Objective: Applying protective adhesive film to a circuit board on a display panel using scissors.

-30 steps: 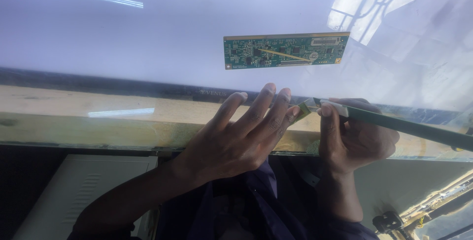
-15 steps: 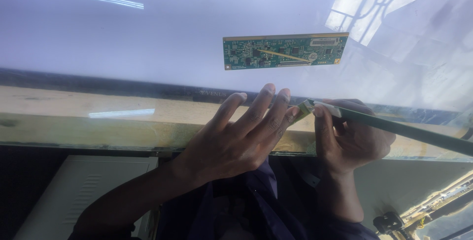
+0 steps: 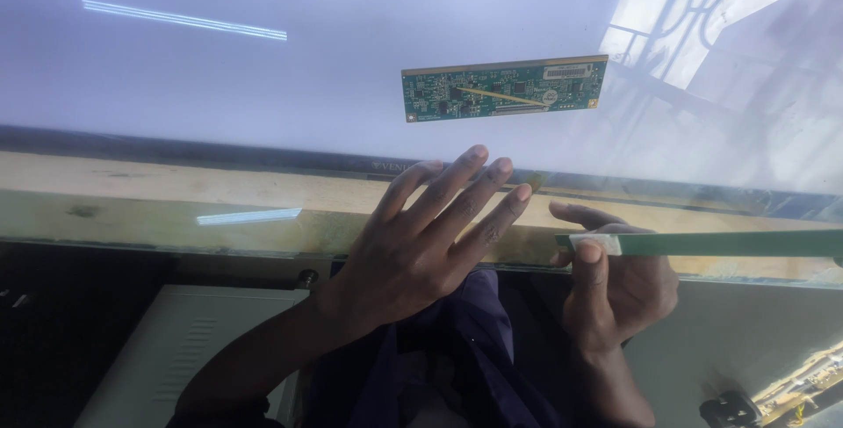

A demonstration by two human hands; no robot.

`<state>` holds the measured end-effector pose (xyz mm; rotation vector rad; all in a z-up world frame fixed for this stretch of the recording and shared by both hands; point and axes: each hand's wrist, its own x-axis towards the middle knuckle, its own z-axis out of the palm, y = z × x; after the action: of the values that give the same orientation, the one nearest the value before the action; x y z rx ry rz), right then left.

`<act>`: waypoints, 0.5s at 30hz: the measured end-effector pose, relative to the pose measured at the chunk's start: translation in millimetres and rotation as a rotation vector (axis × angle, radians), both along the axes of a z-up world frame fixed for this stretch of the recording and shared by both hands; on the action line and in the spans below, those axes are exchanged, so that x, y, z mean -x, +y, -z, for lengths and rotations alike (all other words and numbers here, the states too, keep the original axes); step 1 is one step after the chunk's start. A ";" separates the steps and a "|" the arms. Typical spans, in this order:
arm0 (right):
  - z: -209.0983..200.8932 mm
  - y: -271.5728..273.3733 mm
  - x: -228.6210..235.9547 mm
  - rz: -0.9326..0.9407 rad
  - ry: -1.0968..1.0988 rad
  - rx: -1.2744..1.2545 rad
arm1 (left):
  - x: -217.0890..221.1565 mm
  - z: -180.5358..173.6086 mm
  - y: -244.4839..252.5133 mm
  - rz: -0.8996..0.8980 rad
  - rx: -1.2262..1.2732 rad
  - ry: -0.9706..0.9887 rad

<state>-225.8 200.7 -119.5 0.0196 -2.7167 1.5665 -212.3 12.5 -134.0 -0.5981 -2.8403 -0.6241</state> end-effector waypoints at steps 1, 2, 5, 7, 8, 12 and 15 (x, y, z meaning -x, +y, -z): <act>-1.9 1.6 -6.4 -0.063 -0.013 -0.022 | -2.6 -3.5 1.6 -0.022 -0.083 -0.035; -3.1 2.9 -12.1 -0.129 -0.024 -0.041 | -5.0 -6.9 3.0 -0.046 -0.163 -0.067; -5.6 -3.7 -19.3 -0.112 -0.039 -0.061 | -19.0 -10.2 12.1 -0.081 -0.161 -0.109; -7.5 -7.3 -16.2 -0.108 -0.040 -0.038 | -25.5 -12.2 21.3 -0.107 -0.204 -0.131; -8.4 -8.7 -14.2 -0.114 -0.041 -0.022 | -28.8 -12.9 26.2 -0.142 -0.255 -0.153; -9.9 -9.7 -1.5 -0.137 -0.041 -0.043 | -38.5 -15.1 39.4 -0.159 -0.374 -0.215; -9.0 -3.8 3.0 -0.186 -0.080 0.084 | -43.5 -14.2 50.2 -0.150 -0.415 -0.234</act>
<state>-228.8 196.8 -110.5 0.2201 -2.7771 1.7641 -168.8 62.8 -119.8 -0.2523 -2.7915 -1.2819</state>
